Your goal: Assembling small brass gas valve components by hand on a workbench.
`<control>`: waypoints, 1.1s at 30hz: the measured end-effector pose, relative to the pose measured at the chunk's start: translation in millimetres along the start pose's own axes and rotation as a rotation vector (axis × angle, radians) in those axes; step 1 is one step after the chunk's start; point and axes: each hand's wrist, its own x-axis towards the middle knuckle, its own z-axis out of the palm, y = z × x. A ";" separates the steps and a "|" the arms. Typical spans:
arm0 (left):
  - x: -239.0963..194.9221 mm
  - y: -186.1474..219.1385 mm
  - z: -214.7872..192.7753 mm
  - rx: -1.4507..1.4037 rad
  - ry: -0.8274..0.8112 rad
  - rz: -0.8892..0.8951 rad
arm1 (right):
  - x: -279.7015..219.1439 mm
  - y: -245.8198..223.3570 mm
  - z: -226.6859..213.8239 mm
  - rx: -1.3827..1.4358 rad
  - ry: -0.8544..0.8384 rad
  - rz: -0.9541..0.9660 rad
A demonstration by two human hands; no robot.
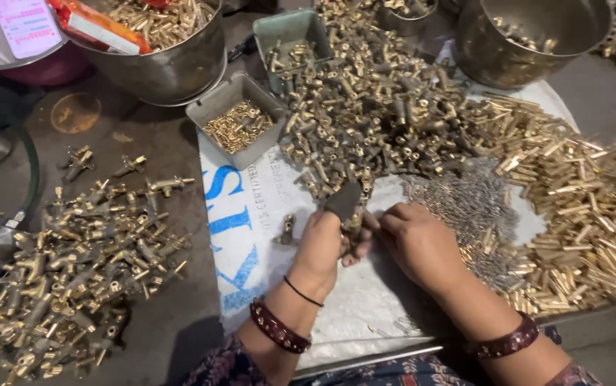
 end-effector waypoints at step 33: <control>-8.6 -24.0 22.9 0.211 -0.141 -0.145 | -47.7 -22.6 -38.2 0.525 0.172 0.132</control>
